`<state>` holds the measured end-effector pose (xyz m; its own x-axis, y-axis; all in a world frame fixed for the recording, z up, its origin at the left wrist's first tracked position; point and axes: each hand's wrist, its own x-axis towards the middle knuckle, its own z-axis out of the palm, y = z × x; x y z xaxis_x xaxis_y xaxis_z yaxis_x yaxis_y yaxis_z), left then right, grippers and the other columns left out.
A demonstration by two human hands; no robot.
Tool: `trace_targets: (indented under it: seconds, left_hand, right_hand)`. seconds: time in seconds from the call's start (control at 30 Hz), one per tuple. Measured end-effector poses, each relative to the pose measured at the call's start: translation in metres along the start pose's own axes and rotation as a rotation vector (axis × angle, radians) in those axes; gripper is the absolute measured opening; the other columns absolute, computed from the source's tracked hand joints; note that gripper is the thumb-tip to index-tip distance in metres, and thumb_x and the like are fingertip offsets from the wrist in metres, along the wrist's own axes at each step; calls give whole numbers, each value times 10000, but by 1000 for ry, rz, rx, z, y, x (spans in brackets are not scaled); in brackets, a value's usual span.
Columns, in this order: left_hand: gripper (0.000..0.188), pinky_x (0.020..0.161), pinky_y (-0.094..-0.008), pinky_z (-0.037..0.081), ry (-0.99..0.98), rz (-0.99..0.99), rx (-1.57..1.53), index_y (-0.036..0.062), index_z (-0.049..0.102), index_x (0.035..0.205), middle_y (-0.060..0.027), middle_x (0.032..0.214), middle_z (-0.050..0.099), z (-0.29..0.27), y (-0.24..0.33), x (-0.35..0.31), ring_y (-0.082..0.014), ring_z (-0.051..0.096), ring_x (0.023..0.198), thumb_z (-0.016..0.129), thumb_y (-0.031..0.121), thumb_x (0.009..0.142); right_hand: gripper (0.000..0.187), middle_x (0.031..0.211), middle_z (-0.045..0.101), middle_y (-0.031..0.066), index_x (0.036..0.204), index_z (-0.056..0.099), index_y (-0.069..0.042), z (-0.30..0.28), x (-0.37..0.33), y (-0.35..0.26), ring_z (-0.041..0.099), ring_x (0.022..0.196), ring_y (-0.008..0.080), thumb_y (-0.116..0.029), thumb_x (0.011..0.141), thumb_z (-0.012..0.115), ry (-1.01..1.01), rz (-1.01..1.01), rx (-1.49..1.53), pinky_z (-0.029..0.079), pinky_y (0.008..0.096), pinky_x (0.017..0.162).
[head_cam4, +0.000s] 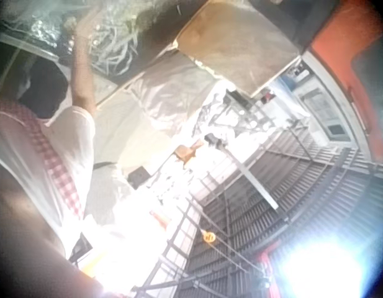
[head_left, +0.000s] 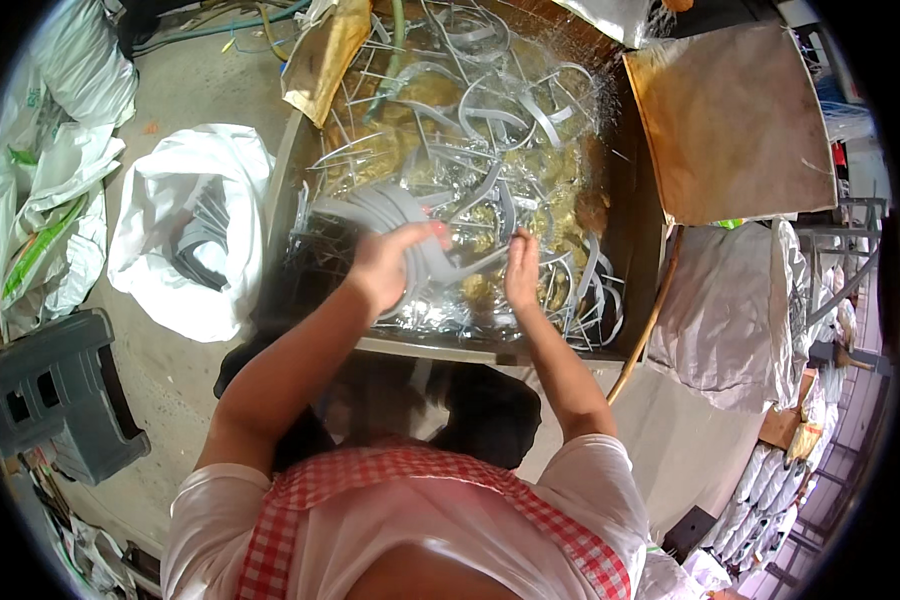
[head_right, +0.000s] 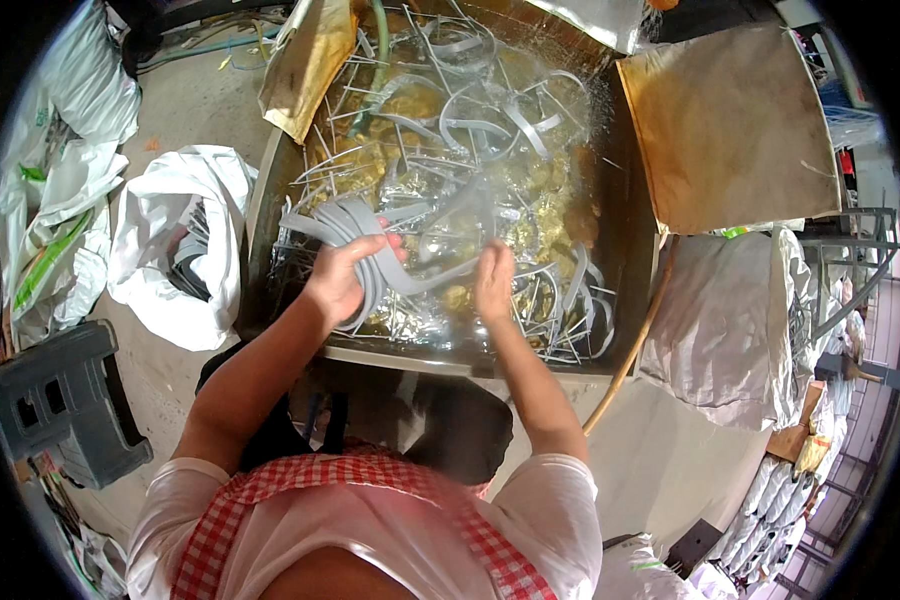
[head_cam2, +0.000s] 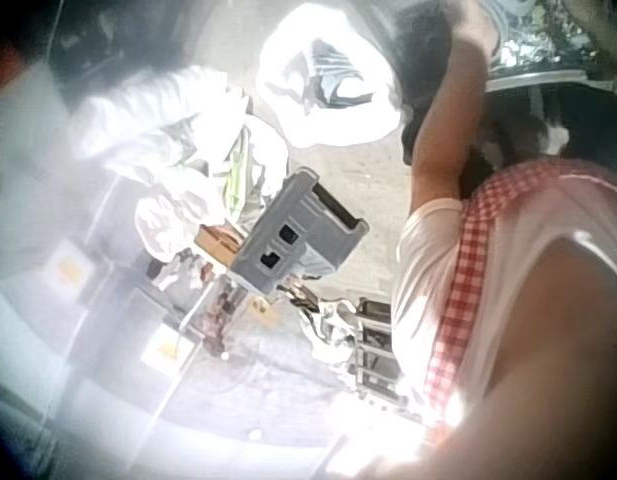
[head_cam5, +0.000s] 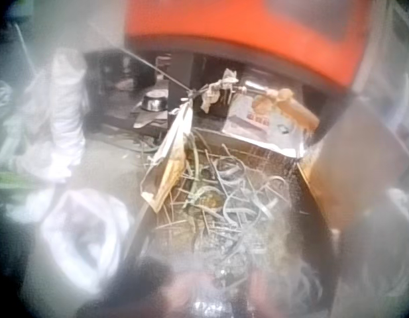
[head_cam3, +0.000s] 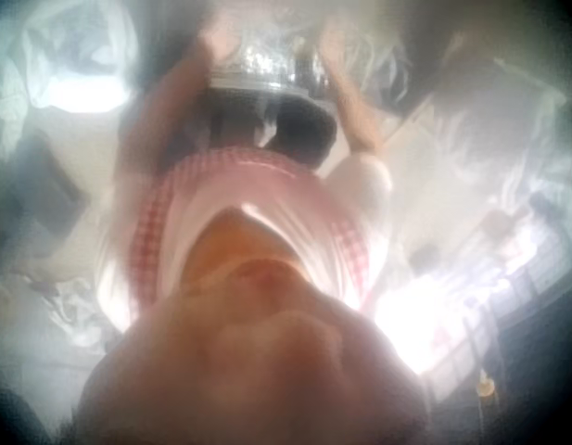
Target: The person uses a wooden stick to stir gray plastic parts in a water-filled metal bin, then gathers several parts by hand, shakes off excess water, and places them into a white bag.
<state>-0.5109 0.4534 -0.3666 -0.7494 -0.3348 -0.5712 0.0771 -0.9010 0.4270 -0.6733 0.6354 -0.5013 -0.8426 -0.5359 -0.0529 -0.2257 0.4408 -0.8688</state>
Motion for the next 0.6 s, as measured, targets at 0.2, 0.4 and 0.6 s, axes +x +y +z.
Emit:
trace_targets:
  seconds: [0.2,0.4,0.6]
  left_hand:
    - [380,892,-456,435,-214,87,-133,66,489,1092,-141,1000,556,0,21,-9,-308,557,981,628,115,742]
    - [410,787,-393,467,-260,230,138,25,501,1116,-101,863,583,3,32,-11,-238,583,781,570,51,712]
    - [366,793,-296,471,-171,381,902,55,589,1100,-108,953,647,-16,1,2,-181,620,866,644,135,747]
  right_hand:
    - [461,1243,475,116,1247,428,-102,12,-8,43,352,1237,268,-118,794,509,-719,-219,-1092,152,481,1069]
    - [340,1185,512,111,1149,531,-160,-6,10,42,416,1169,250,-115,822,447,-824,-406,-1346,226,442,1030]
    - [154,804,502,54,810,605,-138,-87,28,-68,478,869,228,-132,781,453,-510,-789,-1081,325,384,788]
